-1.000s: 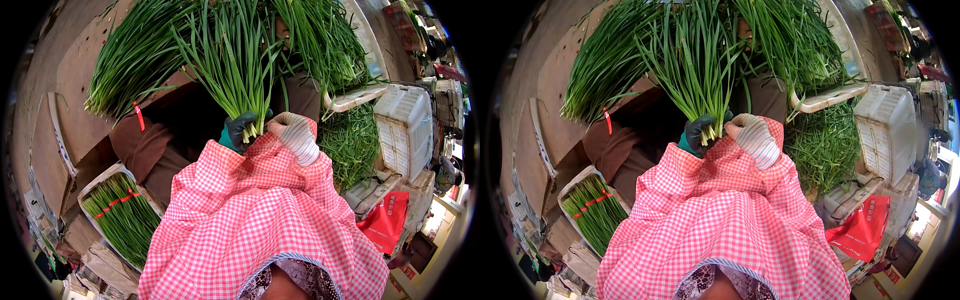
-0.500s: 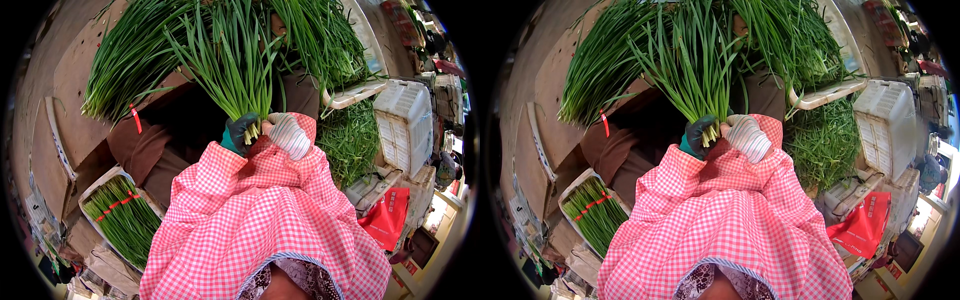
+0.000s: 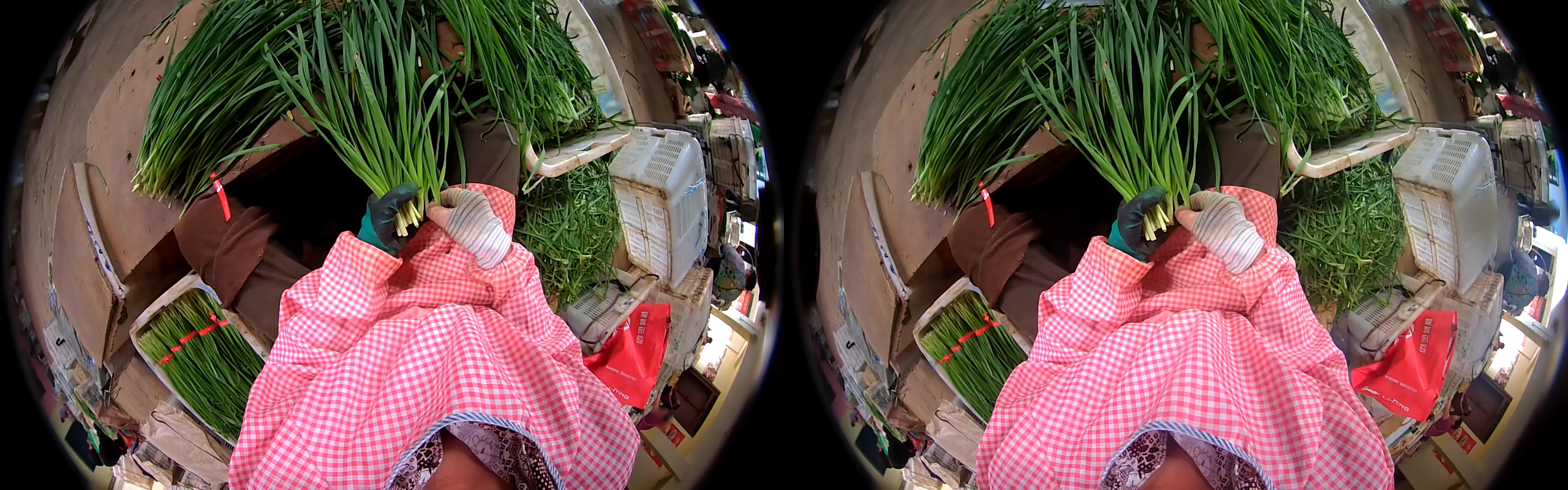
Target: The person bundles green onions using red plastic strips and trims the root ends with a large knife. The person sorts through a pile of greens, removes yellowed leaves by hand, and places the trimmed bundles into a plastic crate.
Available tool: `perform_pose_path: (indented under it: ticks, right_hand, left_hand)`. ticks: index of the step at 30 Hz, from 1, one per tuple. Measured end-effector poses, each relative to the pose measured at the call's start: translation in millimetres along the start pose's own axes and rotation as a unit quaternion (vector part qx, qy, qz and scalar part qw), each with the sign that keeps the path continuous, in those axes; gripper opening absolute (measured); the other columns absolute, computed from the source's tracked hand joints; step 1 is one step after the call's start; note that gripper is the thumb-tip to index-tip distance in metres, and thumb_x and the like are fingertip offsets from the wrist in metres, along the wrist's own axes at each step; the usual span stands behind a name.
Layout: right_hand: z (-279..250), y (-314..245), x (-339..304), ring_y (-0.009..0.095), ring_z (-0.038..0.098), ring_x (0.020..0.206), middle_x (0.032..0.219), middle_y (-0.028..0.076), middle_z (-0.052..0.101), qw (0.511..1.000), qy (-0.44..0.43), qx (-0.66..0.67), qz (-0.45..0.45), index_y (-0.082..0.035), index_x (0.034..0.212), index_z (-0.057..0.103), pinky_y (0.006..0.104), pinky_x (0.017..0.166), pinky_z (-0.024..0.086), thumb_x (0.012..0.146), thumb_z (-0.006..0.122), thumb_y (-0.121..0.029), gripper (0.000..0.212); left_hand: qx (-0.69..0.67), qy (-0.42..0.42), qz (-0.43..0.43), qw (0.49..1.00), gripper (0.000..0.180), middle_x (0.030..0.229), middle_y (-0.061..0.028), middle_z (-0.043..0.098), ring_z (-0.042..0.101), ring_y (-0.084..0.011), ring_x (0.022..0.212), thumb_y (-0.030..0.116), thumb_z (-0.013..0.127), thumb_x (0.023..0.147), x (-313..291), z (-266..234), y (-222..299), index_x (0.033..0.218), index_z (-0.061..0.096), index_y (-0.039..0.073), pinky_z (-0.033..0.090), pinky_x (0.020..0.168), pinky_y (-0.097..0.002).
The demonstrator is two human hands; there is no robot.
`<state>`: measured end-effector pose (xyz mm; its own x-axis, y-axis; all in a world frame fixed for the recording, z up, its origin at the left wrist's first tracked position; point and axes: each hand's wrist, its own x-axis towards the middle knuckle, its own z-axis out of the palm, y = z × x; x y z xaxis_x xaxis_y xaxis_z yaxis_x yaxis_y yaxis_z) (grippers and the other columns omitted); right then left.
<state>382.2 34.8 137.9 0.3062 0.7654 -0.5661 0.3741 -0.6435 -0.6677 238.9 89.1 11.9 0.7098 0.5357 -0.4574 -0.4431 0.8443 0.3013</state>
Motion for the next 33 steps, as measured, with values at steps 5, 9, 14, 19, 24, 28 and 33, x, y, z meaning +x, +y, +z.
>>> perform_pose_path:
  ticks: [5, 9, 14, 19, 24, 28, 33]
  right_hand:
    - [-5, 1, -3, 0.016, 0.059, 0.064, 0.066, 0.008, 0.061, 0.986, -0.081, 0.125, 0.072, 0.002, 0.083, 0.064, 0.0297, 0.057, 0.045, 0.08, 0.056, -0.019, 0.023]
    - [-10, -3, -18, 0.009, 0.052, 0.053, 0.067, 0.004, 0.061, 0.993, 0.061, 0.097, 0.036, 0.0, 0.086, 0.067, 0.0216, 0.048, 0.042, 0.083, 0.055, -0.01, 0.016]
    - [-86, 49, -71, 0.006, 0.045, 0.048, 0.057, 0.001, 0.054, 0.934, 0.302, 0.157, 0.11, 0.0, 0.084, 0.068, 0.0209, 0.045, 0.034, 0.08, 0.053, -0.012, 0.019]
    - [-128, 167, -142, 0.009, 0.049, 0.048, 0.059, 0.002, 0.057, 0.92, 0.317, 0.008, 0.229, 0.0, 0.085, 0.068, 0.024, 0.045, 0.037, 0.079, 0.056, -0.021, 0.025]
    - [-110, 138, -102, 0.01, 0.054, 0.053, 0.064, 0.006, 0.063, 0.938, 0.27, -0.13, 0.174, 0.0, 0.089, 0.067, 0.0253, 0.05, 0.042, 0.075, 0.06, -0.024, 0.028]
    - [-66, 17, -46, 0.009, 0.058, 0.069, 0.079, 0.007, 0.066, 0.991, 0.131, 0.014, 0.031, -0.001, 0.1, 0.065, 0.0231, 0.06, 0.047, 0.077, 0.063, -0.017, 0.028]
    - [-14, -60, 1, 0.02, 0.062, 0.092, 0.103, 0.015, 0.064, 0.997, -0.006, 0.014, -0.076, -0.013, 0.132, 0.042, 0.0293, 0.08, 0.049, 0.064, 0.074, -0.022, 0.076]
  left_hand:
    - [-0.065, -0.129, -0.019, 0.989, 0.04, 0.11, -0.019, 0.058, 0.058, -0.0269, 0.1, 0.017, 0.056, 0.083, -2, 30, 10, 0.114, 0.05, -0.007, 0.045, 0.092, -0.0405]
    - [-0.1, -0.149, -0.047, 0.983, 0.043, 0.117, -0.0207, 0.054, 0.058, -0.0287, 0.102, 0.017, 0.054, 0.085, 2, 23, 9, 0.12, 0.046, -0.006, 0.043, 0.094, -0.046]
    - [-0.127, -0.136, -0.052, 0.981, 0.042, 0.119, -0.0208, 0.052, 0.059, -0.027, 0.101, 0.012, 0.054, 0.086, -10, 37, 22, 0.123, 0.043, -0.004, 0.042, 0.095, -0.0512]
    - [-0.167, -0.144, -0.08, 0.972, 0.041, 0.113, -0.022, 0.055, 0.064, -0.0241, 0.088, 0.01, 0.056, 0.084, -5, 29, 16, 0.12, 0.045, -0.005, 0.052, 0.084, -0.0421]
    - [-0.038, -0.117, -0.01, 0.992, 0.036, 0.103, -0.0231, 0.059, 0.064, -0.0209, 0.076, 0.009, 0.058, 0.081, -9, 40, 20, 0.113, 0.049, -0.007, 0.057, 0.068, -0.0352]
    - [0.086, -0.023, 0.061, 0.994, 0.035, 0.096, -0.0208, 0.061, 0.062, -0.0179, 0.067, 0.011, 0.064, 0.077, -17, 54, 16, 0.106, 0.053, -0.007, 0.056, 0.058, -0.0319]
    - [0.245, -0.097, 0.223, 0.939, 0.033, 0.113, -0.012, 0.058, 0.059, -0.0223, 0.092, 0.013, 0.054, 0.087, 29, 13, -11, 0.117, 0.052, 0.0, 0.049, 0.083, -0.0321]
